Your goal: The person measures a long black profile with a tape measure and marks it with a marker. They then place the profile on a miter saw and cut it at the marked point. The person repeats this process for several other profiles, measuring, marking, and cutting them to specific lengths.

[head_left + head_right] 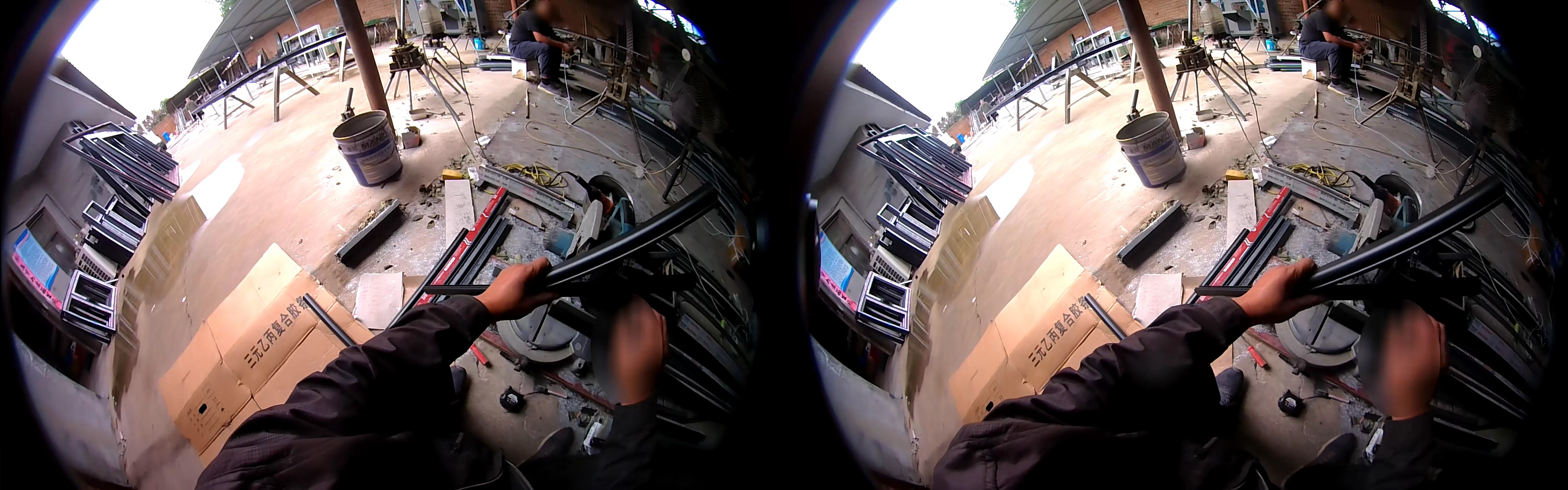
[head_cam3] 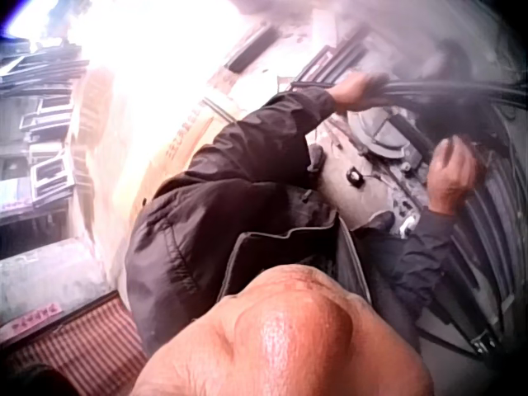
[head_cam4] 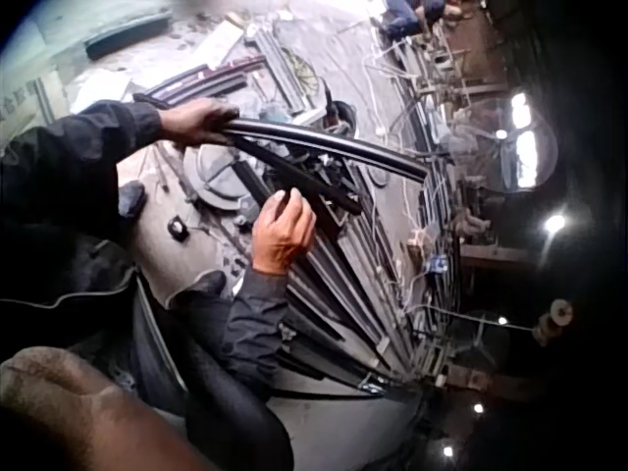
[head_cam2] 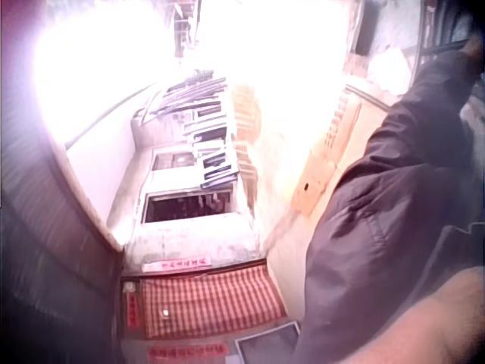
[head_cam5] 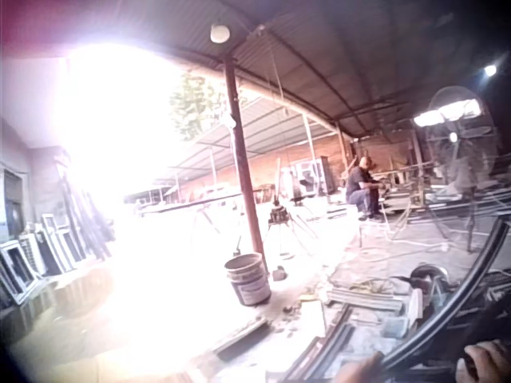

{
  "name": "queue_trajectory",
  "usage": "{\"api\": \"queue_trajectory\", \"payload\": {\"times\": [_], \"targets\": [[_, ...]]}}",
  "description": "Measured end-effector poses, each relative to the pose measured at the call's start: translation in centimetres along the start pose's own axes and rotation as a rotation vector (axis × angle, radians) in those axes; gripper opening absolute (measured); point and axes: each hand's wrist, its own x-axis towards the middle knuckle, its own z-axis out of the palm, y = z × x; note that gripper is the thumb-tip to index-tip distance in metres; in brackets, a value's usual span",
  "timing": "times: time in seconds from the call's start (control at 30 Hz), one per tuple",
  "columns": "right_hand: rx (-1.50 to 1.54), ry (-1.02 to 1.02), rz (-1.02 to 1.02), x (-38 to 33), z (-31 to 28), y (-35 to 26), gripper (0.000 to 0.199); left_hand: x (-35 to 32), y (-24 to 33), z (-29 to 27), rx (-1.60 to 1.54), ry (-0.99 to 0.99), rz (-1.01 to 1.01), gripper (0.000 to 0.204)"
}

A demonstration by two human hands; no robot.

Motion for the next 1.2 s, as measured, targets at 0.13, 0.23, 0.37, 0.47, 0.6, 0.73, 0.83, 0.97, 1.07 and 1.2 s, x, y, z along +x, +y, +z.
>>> {"api": "queue_trajectory", "payload": {"times": [0.13,0.23,0.37,0.47,0.6,0.73,0.83,0.97,1.07,1.2], "targets": [[0.317,-0.148,0.272,-0.2,1.8,-0.9,0.026,0.4,1.2,0.5,-0.096,-0.022,-0.056,0.037],[0.386,-0.305,0.280,-0.8,3.1,0.0,0.030,0.3,1.6,1.4,-0.098,-0.048,-0.033,0.041],[0.378,-0.272,0.268,-1.4,4.4,-1.4,0.040,-0.2,2.4,2.4,-0.093,-0.071,0.033,0.041],[0.154,-0.176,0.040,-1.5,5.1,-1.2,0.040,-0.4,3.5,2.7,-0.154,-0.097,0.076,0.040],[0.694,-0.173,0.423,-0.5,4.2,-2.3,0.025,0.1,3.3,2.9,-0.169,-0.127,0.101,0.038],[0.878,-0.149,0.644,0.6,4.7,-2.2,0.029,-0.4,0.1,2.6,-0.225,-0.215,-0.143,0.036],[1.021,-0.045,0.637,-0.3,7.0,1.4,0.015,0.0,0.2,1.6,-0.195,-0.217,-0.235,0.031],[0.652,-0.068,0.510,-1.5,7.5,5.9,0.019,0.4,-0.9,2.3,-0.231,-0.132,-0.137,0.031],[0.488,-0.044,0.464,-2.1,7.8,7.0,0.025,0.1,-0.4,2.3,-0.389,-0.161,-0.268,0.024],[0.497,-0.078,0.474,-1.6,7.4,7.6,0.032,-0.1,-1.2,1.8,-0.329,-0.169,-0.285,0.026]]}}
